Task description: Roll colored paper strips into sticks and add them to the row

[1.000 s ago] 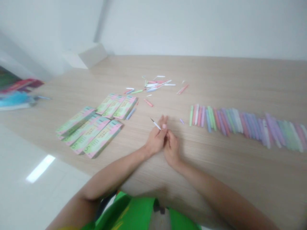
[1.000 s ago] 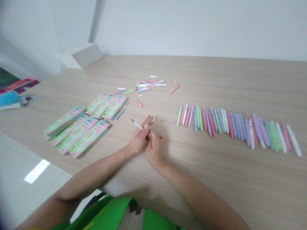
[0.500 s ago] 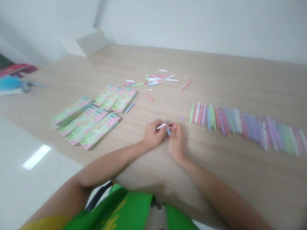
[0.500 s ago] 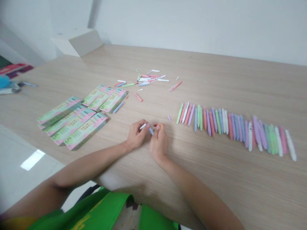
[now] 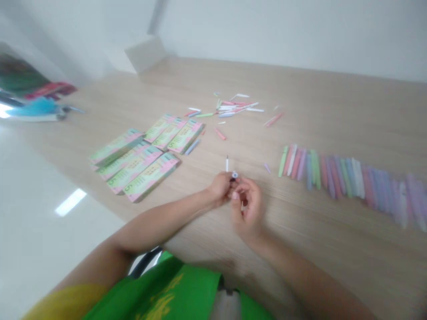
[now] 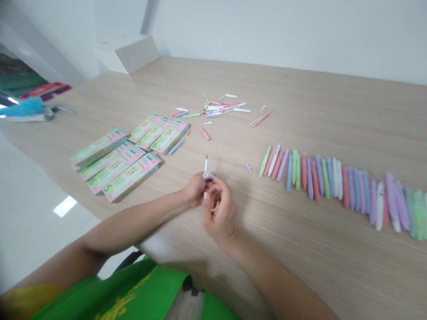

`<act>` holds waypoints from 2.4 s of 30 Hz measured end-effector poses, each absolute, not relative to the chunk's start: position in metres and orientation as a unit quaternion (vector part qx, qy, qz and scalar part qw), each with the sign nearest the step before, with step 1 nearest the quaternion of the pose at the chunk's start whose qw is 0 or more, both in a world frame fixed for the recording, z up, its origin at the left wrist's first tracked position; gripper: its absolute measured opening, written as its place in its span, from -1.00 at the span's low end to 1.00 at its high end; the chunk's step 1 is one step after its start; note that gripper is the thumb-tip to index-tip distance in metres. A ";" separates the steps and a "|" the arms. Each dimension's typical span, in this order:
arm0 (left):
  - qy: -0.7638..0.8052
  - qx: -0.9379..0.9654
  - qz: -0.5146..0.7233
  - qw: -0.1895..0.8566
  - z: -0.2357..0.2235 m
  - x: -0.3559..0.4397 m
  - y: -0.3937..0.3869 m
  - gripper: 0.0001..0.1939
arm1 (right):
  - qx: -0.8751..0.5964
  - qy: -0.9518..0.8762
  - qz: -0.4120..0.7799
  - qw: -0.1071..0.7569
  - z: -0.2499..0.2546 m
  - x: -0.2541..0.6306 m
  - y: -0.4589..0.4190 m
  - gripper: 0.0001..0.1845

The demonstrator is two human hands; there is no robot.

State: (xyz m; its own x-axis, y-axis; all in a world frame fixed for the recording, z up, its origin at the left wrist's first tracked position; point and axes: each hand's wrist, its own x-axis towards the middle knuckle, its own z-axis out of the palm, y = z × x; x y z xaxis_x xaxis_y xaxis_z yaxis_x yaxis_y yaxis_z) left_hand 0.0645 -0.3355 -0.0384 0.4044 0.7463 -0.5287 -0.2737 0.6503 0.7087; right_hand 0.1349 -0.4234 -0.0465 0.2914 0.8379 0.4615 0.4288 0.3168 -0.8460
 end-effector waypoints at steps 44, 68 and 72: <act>0.599 0.796 0.090 0.022 -0.037 0.044 -0.292 -0.73 | -0.785 -0.545 -0.119 0.268 -0.049 0.190 -0.392 -0.70; 0.390 0.917 0.055 0.053 -0.040 0.044 -0.285 -0.69 | -0.775 -0.593 -0.073 0.207 -0.062 0.205 -0.390 -0.75; 0.385 0.919 0.054 0.071 -0.039 0.045 -0.285 -0.71 | -0.781 -0.600 -0.061 0.159 -0.061 0.206 -0.389 -0.72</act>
State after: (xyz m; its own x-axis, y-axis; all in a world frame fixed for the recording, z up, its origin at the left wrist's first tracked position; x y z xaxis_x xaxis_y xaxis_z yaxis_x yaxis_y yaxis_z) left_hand 0.0454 -0.2848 -0.0389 0.6985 0.7142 0.0442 0.6991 -0.6943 0.1711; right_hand 0.2058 -0.3893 -0.0614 0.2714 0.9187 0.2868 0.9577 -0.2283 -0.1749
